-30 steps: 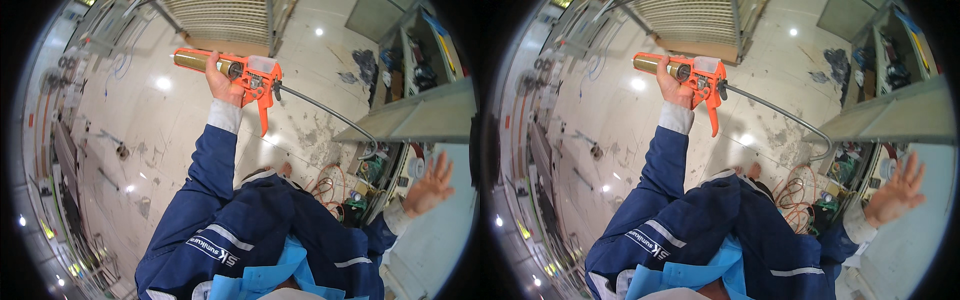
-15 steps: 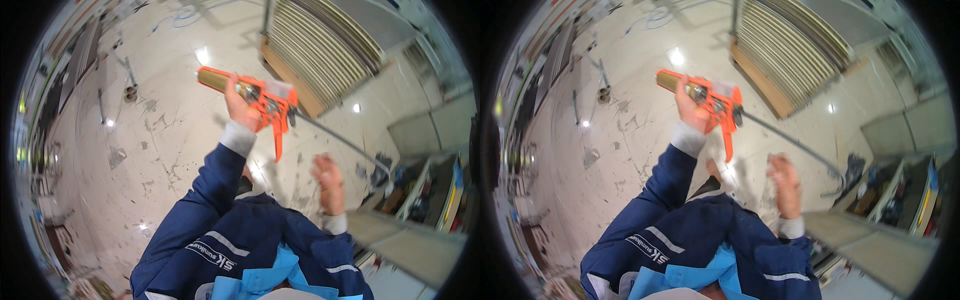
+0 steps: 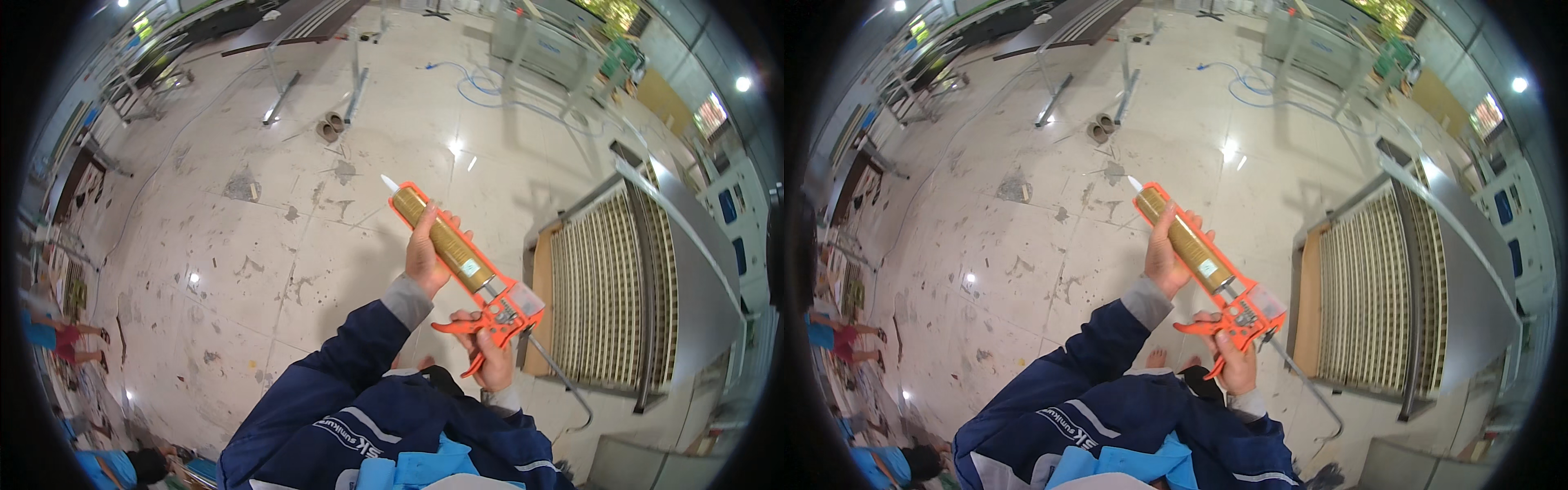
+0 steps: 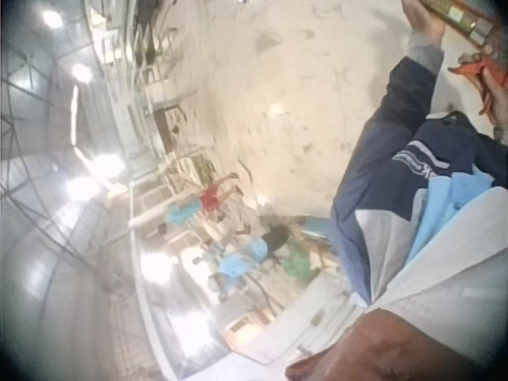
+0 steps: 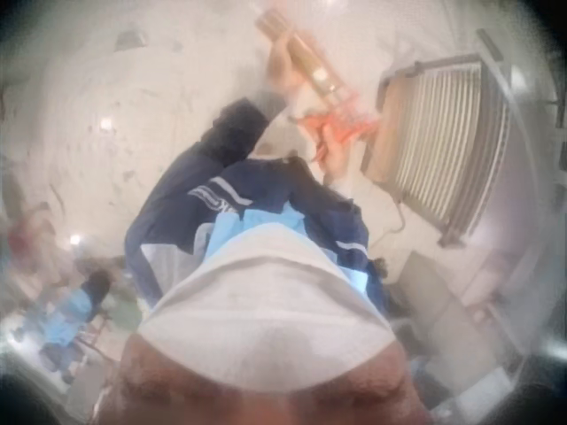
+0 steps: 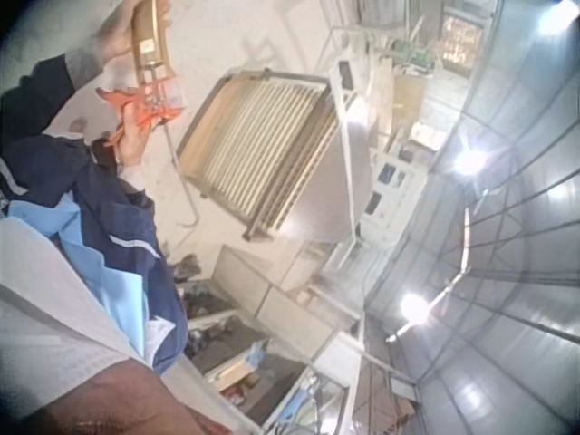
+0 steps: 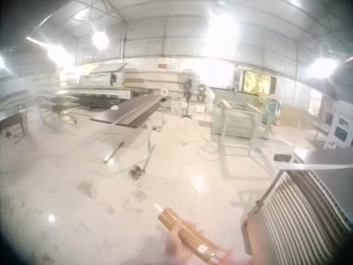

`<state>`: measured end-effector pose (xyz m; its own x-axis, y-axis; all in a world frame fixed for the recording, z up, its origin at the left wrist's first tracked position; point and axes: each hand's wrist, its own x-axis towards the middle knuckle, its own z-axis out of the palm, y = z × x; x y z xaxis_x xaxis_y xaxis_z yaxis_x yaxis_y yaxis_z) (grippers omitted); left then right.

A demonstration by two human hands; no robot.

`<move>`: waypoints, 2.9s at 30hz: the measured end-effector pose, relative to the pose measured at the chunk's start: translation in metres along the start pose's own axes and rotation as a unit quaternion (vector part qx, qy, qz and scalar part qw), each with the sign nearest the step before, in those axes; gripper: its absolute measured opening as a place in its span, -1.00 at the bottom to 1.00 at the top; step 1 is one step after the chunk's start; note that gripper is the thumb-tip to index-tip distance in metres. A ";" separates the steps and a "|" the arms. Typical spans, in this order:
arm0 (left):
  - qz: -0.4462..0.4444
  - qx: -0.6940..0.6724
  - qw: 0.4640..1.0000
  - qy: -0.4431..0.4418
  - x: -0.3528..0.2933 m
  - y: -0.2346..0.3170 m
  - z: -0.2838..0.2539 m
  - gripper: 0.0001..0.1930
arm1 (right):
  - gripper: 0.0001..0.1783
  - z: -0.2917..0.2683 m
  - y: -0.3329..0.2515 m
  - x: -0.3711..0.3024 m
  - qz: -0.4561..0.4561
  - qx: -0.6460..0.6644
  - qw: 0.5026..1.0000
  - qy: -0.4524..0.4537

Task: The person prepares a sealant gun by cutting the nozzle and inserting the cartridge, then applies adhesive in straight lines onto a large wooden panel. They wipe the nozzle with a cloth and press the applied lines with their hands to smooth them.

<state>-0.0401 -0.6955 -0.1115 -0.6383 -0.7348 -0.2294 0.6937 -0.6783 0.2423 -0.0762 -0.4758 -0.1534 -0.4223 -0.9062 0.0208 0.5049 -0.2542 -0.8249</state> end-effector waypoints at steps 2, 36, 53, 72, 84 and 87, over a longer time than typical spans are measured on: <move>0.043 0.013 0.999 0.005 0.016 0.021 0.007 -0.69 | -0.54 0.006 -0.006 0.028 0.025 -0.024 0.998 -0.059; 0.421 -0.026 0.900 0.110 0.389 0.318 0.079 -0.70 | -0.71 0.090 -0.013 0.645 0.374 0.038 0.888 -0.265; 0.358 -0.107 0.923 0.086 0.775 0.401 0.113 -0.61 | -0.66 0.109 -0.070 1.002 0.217 -0.248 0.900 -0.286; 0.213 0.054 0.974 0.049 1.229 0.471 0.276 -0.69 | -0.62 -0.014 -0.083 1.432 0.213 0.185 0.939 -0.199; 0.143 0.253 0.955 -0.052 1.510 0.514 0.387 -0.63 | -0.64 -0.085 -0.074 1.684 0.141 0.327 0.932 -0.066; 0.162 0.262 0.950 -0.046 1.584 0.535 0.403 -0.65 | -0.65 -0.093 -0.080 1.771 0.134 0.295 0.943 -0.073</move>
<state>-0.8150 -2.2240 0.0343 -0.4633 -0.8861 0.0142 0.6127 -0.3087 0.7275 -0.9341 -2.0290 -0.1033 -0.1335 -0.9905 -0.0320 0.9280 -0.1136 -0.3549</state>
